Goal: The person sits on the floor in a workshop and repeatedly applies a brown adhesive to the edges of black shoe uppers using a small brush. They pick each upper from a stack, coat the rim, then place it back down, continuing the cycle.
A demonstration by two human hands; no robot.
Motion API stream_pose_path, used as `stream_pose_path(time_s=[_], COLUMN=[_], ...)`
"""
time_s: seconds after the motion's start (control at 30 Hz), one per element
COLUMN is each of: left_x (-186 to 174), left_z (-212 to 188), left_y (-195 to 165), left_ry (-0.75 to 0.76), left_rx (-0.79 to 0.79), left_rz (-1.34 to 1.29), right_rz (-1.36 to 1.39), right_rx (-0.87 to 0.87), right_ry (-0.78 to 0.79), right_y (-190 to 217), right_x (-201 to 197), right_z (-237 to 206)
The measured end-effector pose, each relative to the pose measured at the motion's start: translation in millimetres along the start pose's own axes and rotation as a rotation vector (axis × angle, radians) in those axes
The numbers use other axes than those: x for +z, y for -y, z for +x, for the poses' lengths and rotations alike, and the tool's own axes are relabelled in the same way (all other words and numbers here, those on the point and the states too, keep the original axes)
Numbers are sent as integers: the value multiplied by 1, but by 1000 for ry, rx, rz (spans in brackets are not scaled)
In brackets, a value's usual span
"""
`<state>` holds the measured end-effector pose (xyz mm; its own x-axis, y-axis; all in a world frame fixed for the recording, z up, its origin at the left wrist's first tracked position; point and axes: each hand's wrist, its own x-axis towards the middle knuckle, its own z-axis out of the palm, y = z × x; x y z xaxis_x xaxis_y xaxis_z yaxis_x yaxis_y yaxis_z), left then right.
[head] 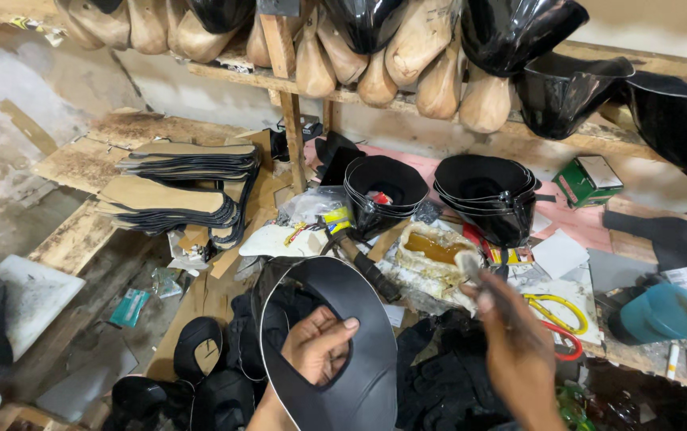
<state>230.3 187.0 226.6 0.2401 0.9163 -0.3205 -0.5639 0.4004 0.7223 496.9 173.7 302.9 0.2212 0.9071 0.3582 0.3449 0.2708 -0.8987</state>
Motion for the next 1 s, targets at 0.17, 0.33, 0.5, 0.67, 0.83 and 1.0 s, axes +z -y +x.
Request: stream_pose_path(time_s=[0.17, 0.33, 0.5, 0.67, 0.83, 1.0], left_x=[-34, -66, -80, -71, -34, 3], left_z=[11, 21, 22, 10, 23, 36], left_y=[38, 77, 80, 69, 74, 76], left_ry=[72, 70, -71, -40, -62, 76], left_rx=[-197, -77, -26, 602, -9, 200], left_rz=[-76, -102, 56, 637, 40, 118], right_rz=[-456, -674, -716, -904, -767, -589], right_rx=[-125, -286, -256, -164, -143, 387], right_ry=[49, 216, 227, 205, 139, 280], right_y=[-35, -60, -50, -35, -42, -49], right_x=[-15, 6, 18, -5, -26, -36], right_z=[63, 109, 115, 88, 67, 56])
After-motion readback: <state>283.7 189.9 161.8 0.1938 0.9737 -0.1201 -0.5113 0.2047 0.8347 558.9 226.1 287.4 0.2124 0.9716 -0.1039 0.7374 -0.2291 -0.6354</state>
